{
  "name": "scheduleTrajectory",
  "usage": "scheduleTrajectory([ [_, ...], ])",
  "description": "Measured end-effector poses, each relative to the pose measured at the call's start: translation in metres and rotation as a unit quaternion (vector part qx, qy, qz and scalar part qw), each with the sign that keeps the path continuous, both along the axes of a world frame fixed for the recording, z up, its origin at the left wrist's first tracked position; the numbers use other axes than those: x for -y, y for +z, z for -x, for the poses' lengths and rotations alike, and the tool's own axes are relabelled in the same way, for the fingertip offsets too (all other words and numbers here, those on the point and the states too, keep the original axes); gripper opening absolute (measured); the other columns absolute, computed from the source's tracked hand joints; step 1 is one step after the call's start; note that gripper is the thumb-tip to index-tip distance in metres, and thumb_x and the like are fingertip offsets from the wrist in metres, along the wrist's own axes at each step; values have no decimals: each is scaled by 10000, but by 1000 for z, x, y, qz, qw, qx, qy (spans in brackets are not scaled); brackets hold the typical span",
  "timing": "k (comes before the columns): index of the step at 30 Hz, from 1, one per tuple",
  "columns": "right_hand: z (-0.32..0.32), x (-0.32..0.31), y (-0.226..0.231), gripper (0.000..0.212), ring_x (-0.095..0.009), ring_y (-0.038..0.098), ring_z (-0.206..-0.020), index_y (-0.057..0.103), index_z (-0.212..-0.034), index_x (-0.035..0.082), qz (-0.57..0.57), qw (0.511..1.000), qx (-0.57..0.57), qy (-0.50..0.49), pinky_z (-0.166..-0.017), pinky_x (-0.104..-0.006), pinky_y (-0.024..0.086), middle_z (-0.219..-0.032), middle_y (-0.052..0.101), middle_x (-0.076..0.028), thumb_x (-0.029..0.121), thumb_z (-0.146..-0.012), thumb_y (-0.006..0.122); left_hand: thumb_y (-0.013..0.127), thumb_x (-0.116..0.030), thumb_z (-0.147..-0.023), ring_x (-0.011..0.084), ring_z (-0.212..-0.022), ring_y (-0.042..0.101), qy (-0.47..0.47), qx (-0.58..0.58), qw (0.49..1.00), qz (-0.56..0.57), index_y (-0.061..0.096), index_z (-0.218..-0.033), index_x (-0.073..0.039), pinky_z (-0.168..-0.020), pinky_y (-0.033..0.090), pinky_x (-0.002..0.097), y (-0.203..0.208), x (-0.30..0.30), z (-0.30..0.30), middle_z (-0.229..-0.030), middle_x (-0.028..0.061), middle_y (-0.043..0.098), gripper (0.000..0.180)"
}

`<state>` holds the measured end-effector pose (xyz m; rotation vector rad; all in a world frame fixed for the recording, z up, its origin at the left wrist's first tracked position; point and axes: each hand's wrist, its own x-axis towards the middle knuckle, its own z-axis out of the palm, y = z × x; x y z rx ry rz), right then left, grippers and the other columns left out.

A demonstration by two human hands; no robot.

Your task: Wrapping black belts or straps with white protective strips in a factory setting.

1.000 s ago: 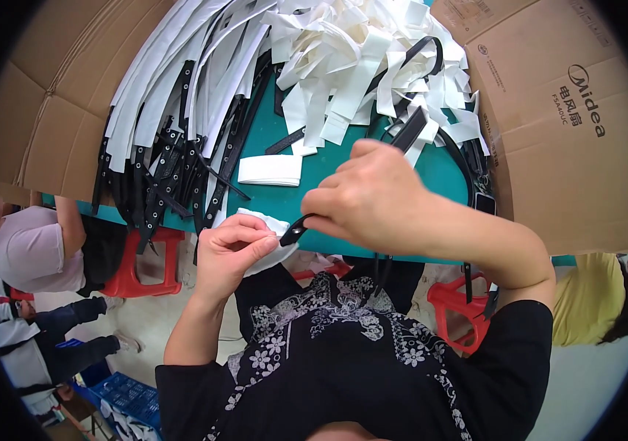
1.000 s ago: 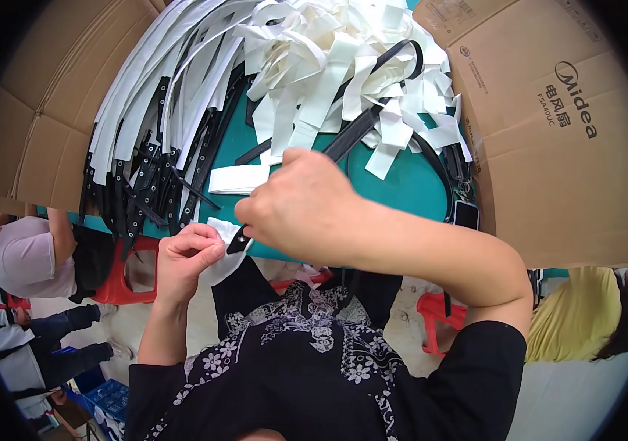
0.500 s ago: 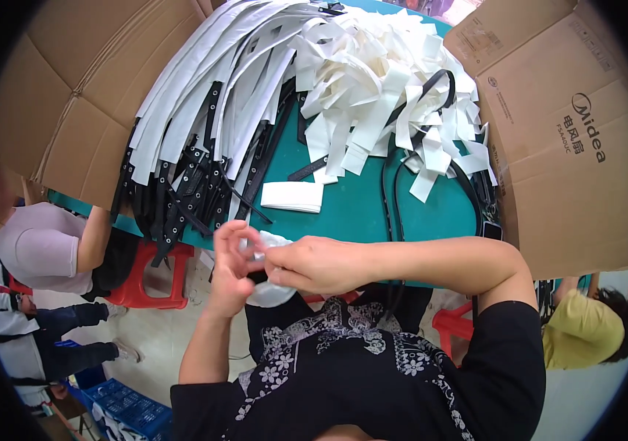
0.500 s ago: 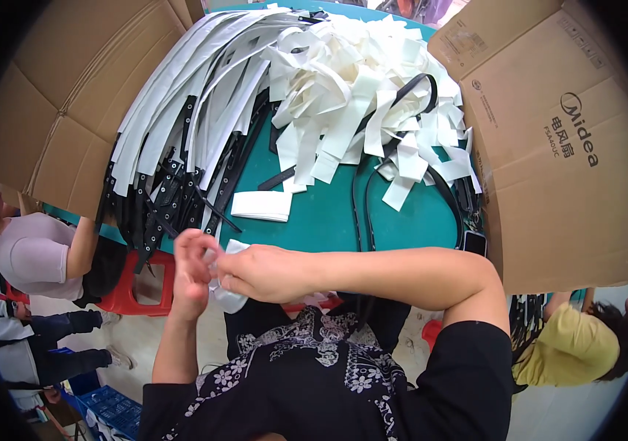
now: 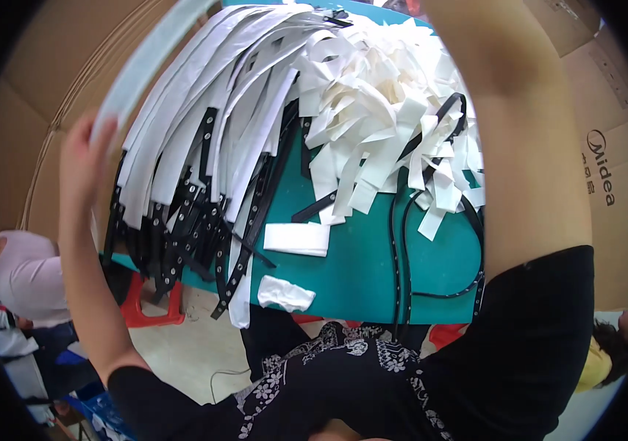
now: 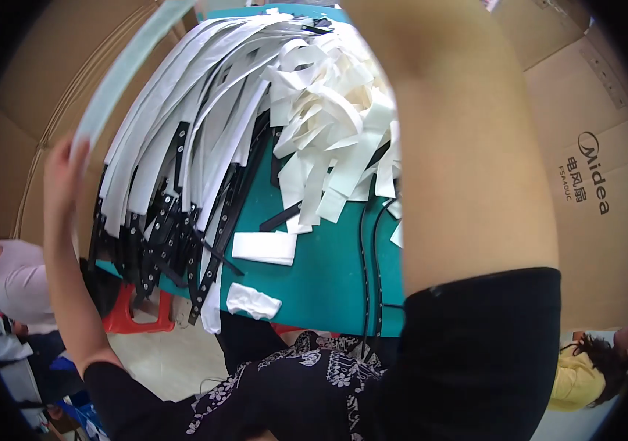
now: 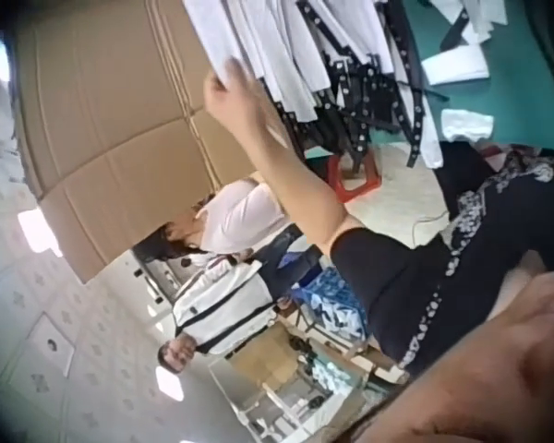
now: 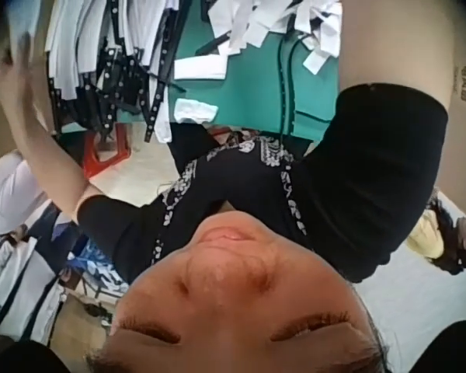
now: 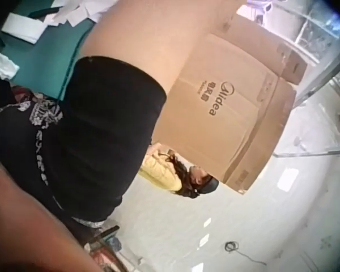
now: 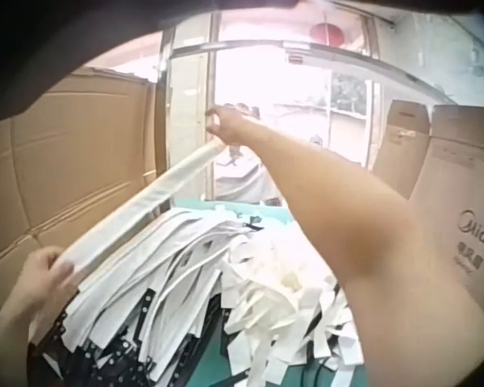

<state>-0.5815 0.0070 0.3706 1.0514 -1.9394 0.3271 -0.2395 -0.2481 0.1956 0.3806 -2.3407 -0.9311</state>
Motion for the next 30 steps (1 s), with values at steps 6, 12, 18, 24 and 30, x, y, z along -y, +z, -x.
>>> scheduleTrajectory([
  [6, -41, -28, -60, 361, -311, 603, -946, 610, -1087, 96, -141, 958, 217, 123, -832, -384, 465, -1046, 635, -137, 365, -858, 535, 676, -399, -799, 118, -726, 500, 61, -66, 975, 201, 584, -1150, -33, -656, 418, 253, 3, 40, 140, -873, 58, 579, 516],
  [12, -135, -257, -207, 325, -254, 614, -679, 632, -904, 136, -149, 931, 324, -80, -598, -367, 464, -731, 639, -58, 445, -859, 544, 766, -124, -638, 225, -741, 583, -433, 146, 880, 126, 668, -924, -106, -630, 468, 317, -85, -144, 12, -806, 84, 587, 303],
  [18, -249, -356, -288, 254, -102, 548, -610, 651, -947, 5, 122, 798, 584, -81, -582, -254, 443, -684, 617, -49, 240, -862, 603, 723, -105, -672, 195, -672, 482, -431, 121, 862, 237, 686, -834, -142, -630, 369, 318, -166, -177, -94, -731, 21, 494, 170],
  [24, -324, -352, -312, 175, -177, 606, -615, 667, -888, 69, 103, 793, 578, -160, -571, -282, 466, -741, 656, -73, 227, -819, 640, 779, -160, -570, 232, -745, 480, -404, 145, 872, 236, 614, -742, -88, -680, 347, 337, -158, -184, -83, -749, 49, 474, 249],
  [30, -382, -325, -314, 166, -190, 543, -989, 661, -898, 193, -194, 873, 414, 167, -872, -377, 420, -992, 579, -11, 184, -742, 606, 786, -151, -621, 230, -697, 445, -311, 163, 935, 42, 509, -882, -43, -634, 373, 338, -136, -224, -86, -777, 90, 474, 396],
])
